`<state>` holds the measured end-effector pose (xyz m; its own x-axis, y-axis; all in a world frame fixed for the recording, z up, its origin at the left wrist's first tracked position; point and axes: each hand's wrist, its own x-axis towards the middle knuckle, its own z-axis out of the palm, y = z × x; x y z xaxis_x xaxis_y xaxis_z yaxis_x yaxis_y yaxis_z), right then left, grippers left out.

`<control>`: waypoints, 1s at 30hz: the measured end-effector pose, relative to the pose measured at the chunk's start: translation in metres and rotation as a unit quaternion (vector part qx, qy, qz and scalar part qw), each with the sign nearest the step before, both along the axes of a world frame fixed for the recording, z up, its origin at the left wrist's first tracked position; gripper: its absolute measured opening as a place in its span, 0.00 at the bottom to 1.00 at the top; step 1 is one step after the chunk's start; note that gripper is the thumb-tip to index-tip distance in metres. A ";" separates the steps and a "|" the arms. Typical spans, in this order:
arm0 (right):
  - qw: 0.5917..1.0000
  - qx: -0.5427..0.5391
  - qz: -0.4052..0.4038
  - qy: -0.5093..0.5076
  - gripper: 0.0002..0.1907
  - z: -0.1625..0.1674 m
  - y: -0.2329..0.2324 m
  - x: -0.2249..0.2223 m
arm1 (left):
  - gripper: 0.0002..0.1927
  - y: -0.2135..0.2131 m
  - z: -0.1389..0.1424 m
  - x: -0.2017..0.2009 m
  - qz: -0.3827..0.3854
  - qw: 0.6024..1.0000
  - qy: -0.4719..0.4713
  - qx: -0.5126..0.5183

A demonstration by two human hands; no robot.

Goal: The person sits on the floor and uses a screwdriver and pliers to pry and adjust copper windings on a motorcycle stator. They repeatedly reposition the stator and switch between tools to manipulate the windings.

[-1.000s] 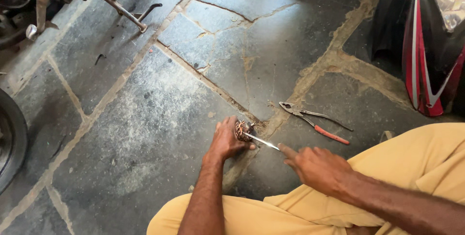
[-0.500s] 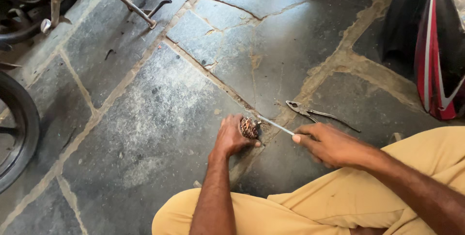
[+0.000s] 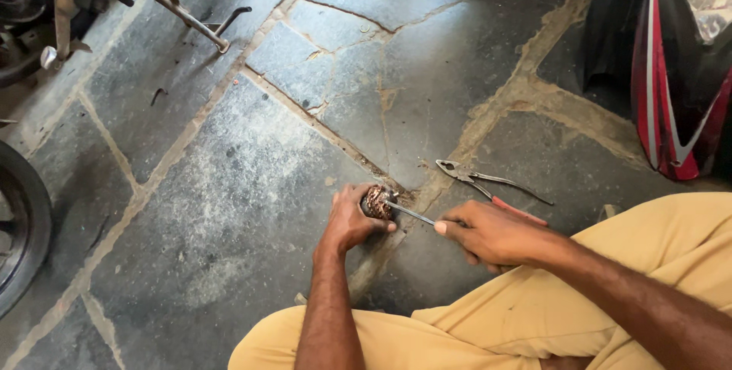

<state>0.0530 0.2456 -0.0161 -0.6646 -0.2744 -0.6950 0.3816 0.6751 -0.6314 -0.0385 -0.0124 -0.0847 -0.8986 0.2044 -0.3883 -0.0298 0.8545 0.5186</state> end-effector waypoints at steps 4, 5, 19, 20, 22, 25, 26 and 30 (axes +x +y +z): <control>0.999 -0.039 -0.022 0.016 0.24 -0.015 0.002 0.001 | 0.47 0.000 -0.003 0.001 -0.009 1.000 -0.002 0.017; 0.997 -0.068 -0.042 0.005 0.24 -0.017 0.002 0.001 | 0.47 0.000 -0.004 0.001 -0.009 1.000 -0.003 0.013; 0.954 -0.170 -0.179 -0.170 0.25 -0.017 0.010 -0.007 | 0.43 0.004 -0.009 0.007 -0.131 0.988 0.071 -0.045; 0.965 -0.157 -0.163 -0.130 0.24 -0.020 0.010 -0.005 | 0.43 0.003 -0.008 0.005 -0.146 0.985 0.076 -0.054; 0.981 -0.132 -0.134 -0.046 0.22 -0.025 0.007 0.002 | 0.44 0.002 -0.005 0.001 -0.162 0.982 0.080 -0.061; 0.980 -0.027 -0.040 0.191 0.21 -0.030 -0.002 0.016 | 0.45 0.002 -0.004 -0.002 -0.161 0.983 0.075 -0.054; 0.982 0.001 -0.030 0.189 0.20 -0.031 -0.004 0.019 | 0.45 0.002 -0.004 -0.003 -0.158 0.983 0.076 -0.051; 0.978 0.080 0.004 0.191 0.21 -0.037 -0.011 0.023 | 0.45 -0.003 -0.006 -0.015 -0.165 0.985 0.049 -0.009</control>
<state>0.0763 0.2346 -0.0527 -0.8822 -0.1893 -0.4312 0.1326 0.7788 -0.6131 -0.0535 -0.0153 -0.0903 -0.8178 0.4857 -0.3088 0.3014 0.8185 0.4891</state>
